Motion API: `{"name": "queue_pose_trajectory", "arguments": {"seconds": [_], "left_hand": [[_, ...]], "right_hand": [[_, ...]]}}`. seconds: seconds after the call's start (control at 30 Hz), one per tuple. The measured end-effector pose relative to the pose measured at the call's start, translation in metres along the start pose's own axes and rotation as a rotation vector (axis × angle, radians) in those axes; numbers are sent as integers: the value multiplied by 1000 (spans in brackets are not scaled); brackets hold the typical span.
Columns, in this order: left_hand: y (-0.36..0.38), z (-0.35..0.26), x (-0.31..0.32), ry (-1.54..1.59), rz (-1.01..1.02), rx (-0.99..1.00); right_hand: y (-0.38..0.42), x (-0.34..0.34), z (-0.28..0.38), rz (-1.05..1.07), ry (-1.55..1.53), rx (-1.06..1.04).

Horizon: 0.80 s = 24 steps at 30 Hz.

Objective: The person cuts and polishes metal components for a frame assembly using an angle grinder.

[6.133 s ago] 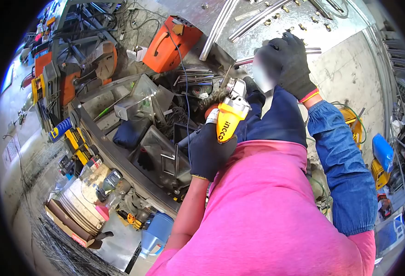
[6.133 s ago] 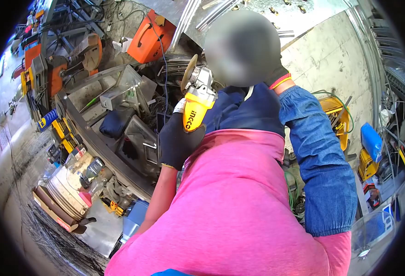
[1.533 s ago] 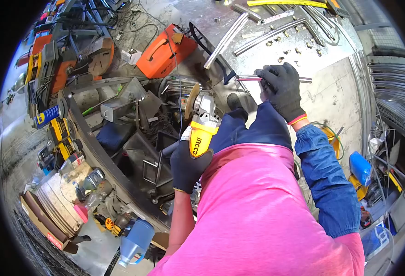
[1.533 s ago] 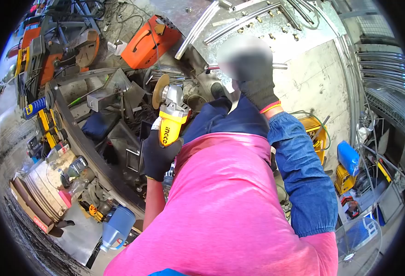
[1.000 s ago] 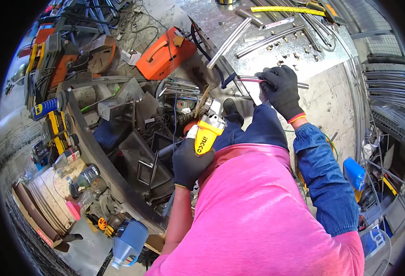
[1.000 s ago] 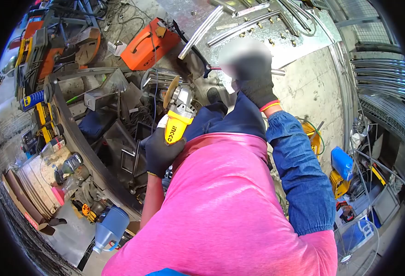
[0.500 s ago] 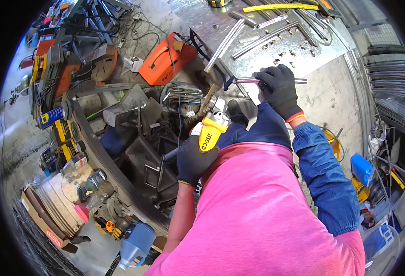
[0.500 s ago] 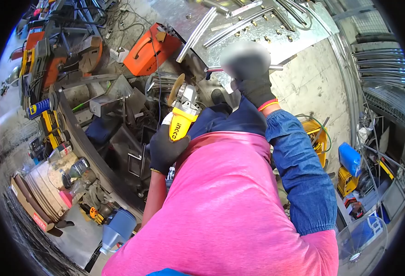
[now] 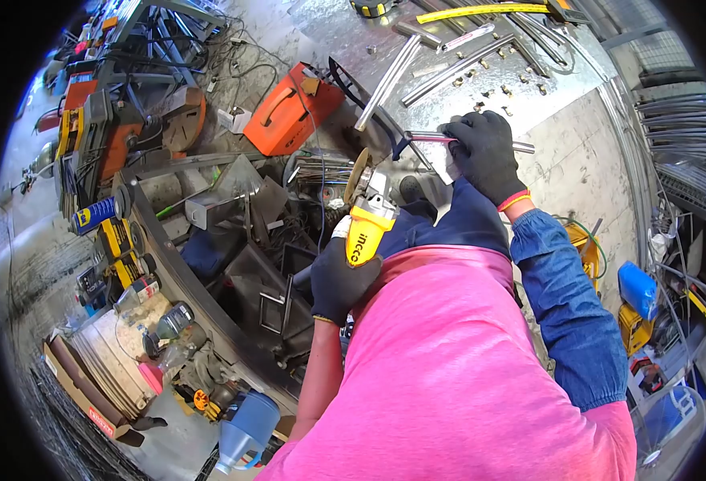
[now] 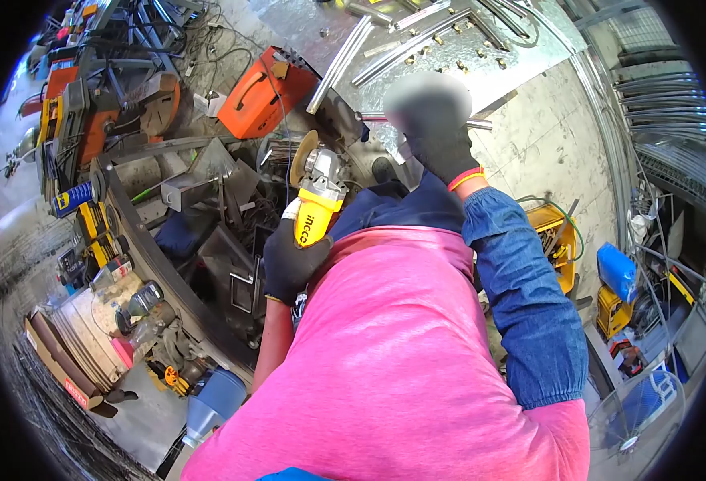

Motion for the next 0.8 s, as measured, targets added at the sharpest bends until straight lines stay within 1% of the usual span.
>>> {"name": "queue_pose_trajectory", "arguments": {"seconds": [0.17, 0.23, 0.27, 0.33, 0.37, 0.43, 0.47, 0.5, 0.57, 0.63, 0.7, 0.73, 0.77, 0.8], "left_hand": [[3, 7, -4, 19, -27, -6], [4, 5, -9, 165, -1, -61], [4, 8, -11, 164, 5, -58], [5, 14, -16, 327, -37, -34], [4, 14, -20, 327, -27, -31], [2, 12, -32, 630, 18, -225], [0, 16, -42, 769, 16, -275], [-2, 19, -48, 765, 25, -275], [-5, 25, -58, 778, -64, -278], [-13, 33, -66, 745, -88, -262], [-24, 27, -77, 624, 57, -255], [-31, 13, -78, 489, 85, -307], [-34, 10, -76, 480, 91, -315], [-37, 8, -74, 430, 147, -300]], "right_hand": [[1, 1, -2, -60, -25, -6], [-3, -5, -4, -67, -26, -6], [-6, -9, -9, -48, 3, -69], [-20, -33, -8, -26, 32, -186], [-30, -41, -10, 16, 81, -264], [-48, -45, -12, -20, 107, -398], [-56, -43, -14, 3, 82, -436], [-62, -38, -16, 3, 84, -427], [-71, -24, -21, 48, -17, -529], [-73, -2, -28, 60, -46, -533], [-66, 15, -29, 19, -128, -527], [-62, 18, -29, 14, -177, -459], [-60, 21, -31, 8, -163, -394], [-59, 22, -31, 12, -159, -389]]}}
Point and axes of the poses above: each hand's wrist, its own y-axis away from the middle knuckle, its own x-axis out of the palm, z = x × y, the point moved 1 cm from there along -y, towards the middle knuckle, and after that the axes turned 9 degrees about y, right-handed, at the moved point
